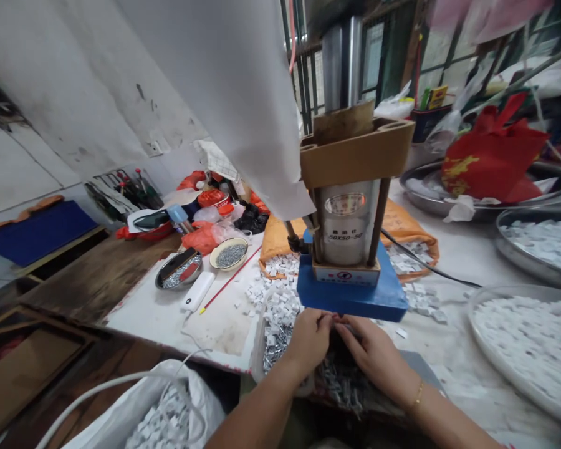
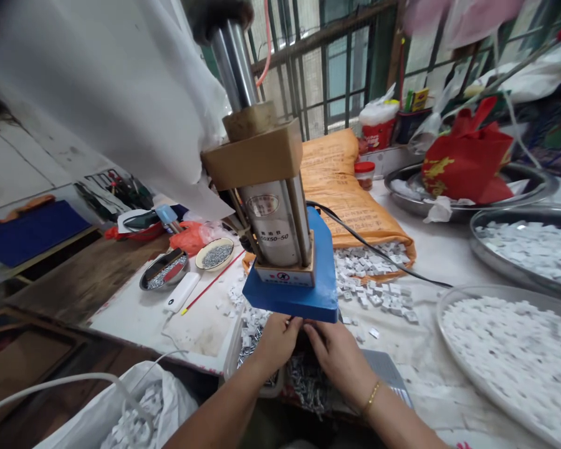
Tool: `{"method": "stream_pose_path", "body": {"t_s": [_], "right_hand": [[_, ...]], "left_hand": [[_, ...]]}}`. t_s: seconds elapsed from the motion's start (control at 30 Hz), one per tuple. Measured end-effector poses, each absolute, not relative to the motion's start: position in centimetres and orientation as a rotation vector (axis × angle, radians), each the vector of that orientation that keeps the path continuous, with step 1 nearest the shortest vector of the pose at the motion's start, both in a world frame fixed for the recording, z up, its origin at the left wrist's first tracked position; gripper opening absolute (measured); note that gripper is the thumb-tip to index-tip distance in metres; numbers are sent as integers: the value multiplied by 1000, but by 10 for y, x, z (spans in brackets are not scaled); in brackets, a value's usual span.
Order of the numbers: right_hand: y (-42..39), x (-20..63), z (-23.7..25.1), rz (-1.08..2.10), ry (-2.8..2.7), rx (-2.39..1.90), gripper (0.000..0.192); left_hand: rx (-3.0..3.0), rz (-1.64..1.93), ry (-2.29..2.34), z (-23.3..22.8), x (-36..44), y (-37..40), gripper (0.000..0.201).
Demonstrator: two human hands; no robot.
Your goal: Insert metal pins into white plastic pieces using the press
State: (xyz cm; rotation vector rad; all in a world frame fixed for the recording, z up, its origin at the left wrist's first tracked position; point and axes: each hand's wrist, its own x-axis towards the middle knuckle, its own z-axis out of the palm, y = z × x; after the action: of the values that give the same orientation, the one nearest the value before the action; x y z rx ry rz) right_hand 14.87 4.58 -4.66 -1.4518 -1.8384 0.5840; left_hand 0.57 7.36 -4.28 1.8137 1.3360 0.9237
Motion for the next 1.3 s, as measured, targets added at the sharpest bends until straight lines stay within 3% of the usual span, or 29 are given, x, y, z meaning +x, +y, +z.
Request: {"method": "stream_pose_path", "body": {"t_s": [0.17,0.37,0.57,0.8,1.07,1.3], "right_hand": [[45,152,-51,697,-1843,-1469,33],[38,152,-53,596,-1900,-1400,31],[30,157,-59,570,-1761,-1472,32],[9,165,-61,462,-1830,-1476,14],[6,147,-65,404,-2047,-1343,19],[3,152,-61,612,-1847,-1406,15]], "left_hand": [[1776,1010,1462,-46,-30,59,22],[1853,956,1481,-51,-58,34,18],[2042,869,1392,-50,-38,28,16],[2239,662,1425,-55,-10,33,9],[2045,907,1266,-57,-11,21,13],[2128,791,1467,-43,-48,24,20]]}}
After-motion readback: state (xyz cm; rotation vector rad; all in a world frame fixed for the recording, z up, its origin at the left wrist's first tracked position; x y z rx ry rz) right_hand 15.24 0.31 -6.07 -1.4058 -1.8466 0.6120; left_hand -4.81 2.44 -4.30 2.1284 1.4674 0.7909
